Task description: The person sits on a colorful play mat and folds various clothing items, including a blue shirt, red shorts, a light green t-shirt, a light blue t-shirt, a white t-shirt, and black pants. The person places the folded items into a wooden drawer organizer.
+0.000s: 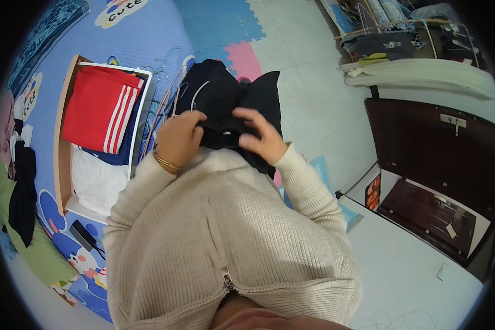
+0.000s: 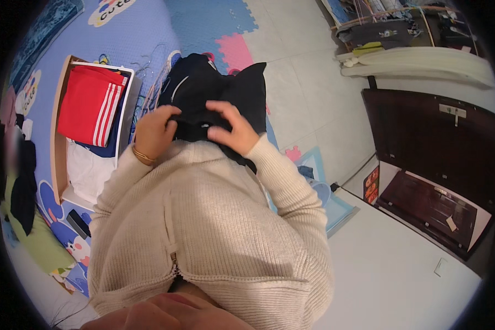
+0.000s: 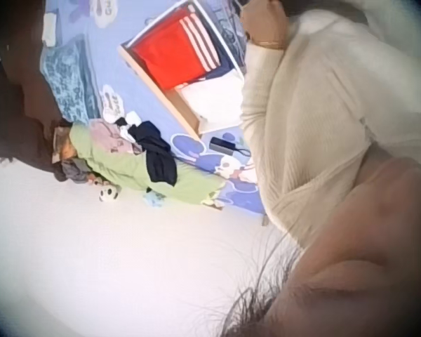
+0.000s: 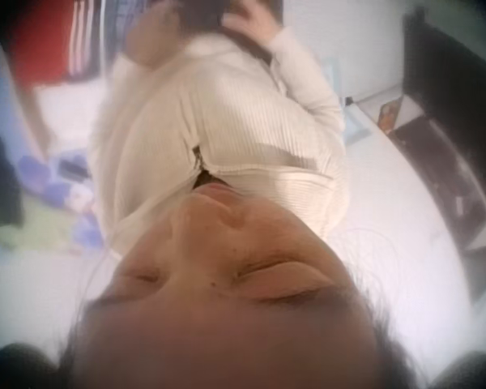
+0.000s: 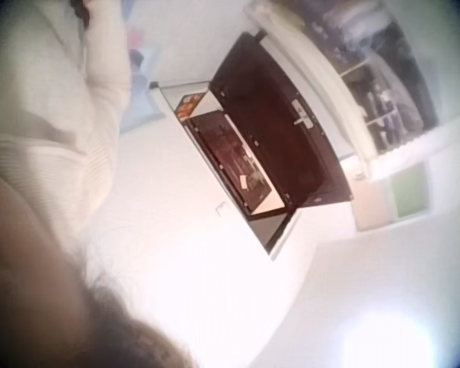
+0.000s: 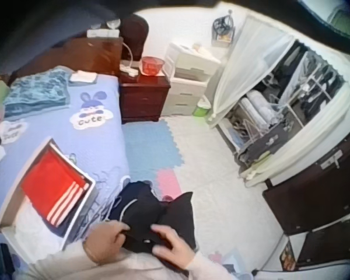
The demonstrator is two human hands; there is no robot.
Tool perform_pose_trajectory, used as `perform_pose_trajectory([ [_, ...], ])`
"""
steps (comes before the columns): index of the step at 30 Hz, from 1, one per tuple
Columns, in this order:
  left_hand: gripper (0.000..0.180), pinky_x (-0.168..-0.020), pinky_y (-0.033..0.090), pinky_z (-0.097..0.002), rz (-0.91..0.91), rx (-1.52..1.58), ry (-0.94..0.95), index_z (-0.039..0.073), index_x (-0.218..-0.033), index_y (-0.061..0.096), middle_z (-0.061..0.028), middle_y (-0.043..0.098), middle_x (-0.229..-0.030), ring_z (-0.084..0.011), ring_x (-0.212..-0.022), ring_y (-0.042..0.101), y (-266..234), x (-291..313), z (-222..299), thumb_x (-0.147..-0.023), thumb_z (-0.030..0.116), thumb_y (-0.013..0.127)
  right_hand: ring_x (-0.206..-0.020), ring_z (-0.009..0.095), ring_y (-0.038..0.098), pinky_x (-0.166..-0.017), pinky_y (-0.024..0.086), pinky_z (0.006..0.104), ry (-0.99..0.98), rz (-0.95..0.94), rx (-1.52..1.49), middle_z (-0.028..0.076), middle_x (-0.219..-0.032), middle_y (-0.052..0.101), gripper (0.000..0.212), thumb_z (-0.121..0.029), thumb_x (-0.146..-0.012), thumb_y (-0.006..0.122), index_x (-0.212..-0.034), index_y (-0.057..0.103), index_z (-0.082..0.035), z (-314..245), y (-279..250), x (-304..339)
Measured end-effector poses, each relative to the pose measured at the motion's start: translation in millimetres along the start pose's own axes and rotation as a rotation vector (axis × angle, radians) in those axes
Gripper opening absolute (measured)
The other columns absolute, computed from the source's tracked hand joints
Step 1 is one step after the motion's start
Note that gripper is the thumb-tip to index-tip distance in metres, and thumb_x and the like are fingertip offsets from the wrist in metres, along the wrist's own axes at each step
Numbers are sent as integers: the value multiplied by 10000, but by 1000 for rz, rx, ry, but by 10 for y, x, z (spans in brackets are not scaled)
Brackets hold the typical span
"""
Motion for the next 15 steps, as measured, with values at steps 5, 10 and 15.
perform_pose_trajectory([
  [5, 158, -649, 488, -384, 51, 19, 125, 81, -870, 633, -97, 651, -833, -292, -732, 619, -288, -517, 241, -729, 60, 565, -1036, 349, 543, -877, 457, 413, -37, -194, 593, 193, -1385, 298, 448, -314, -740, 687, -1148, 565, -177, 112, 149, 491],
  [10, 108, -572, 473, -402, 144, -188, 354, 116, -807, 629, -90, 632, -743, -297, -676, 606, -528, -1169, 568, -736, 145, 554, -795, 314, 580, -668, 481, 414, 117, 36, 1168, 134, -953, 565, 371, -420, -741, 659, -835, 616, -63, -6, -470, 426],
  [15, 101, -618, 455, -341, 313, -139, 569, 8, -771, 580, -131, 569, -685, -263, -676, 578, -991, -2075, 882, -677, 17, 546, -650, 325, 497, -565, 396, 402, -73, 455, 1204, 131, -729, 484, 452, -440, -790, 634, -659, 513, -24, -1290, -1786, 405],
])
Point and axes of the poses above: each hand's wrist, its own x-axis away from the middle knuckle, its own y-axis out of the palm, z = x × y, the point moved 6 cm from there along -x, towards the middle knuckle
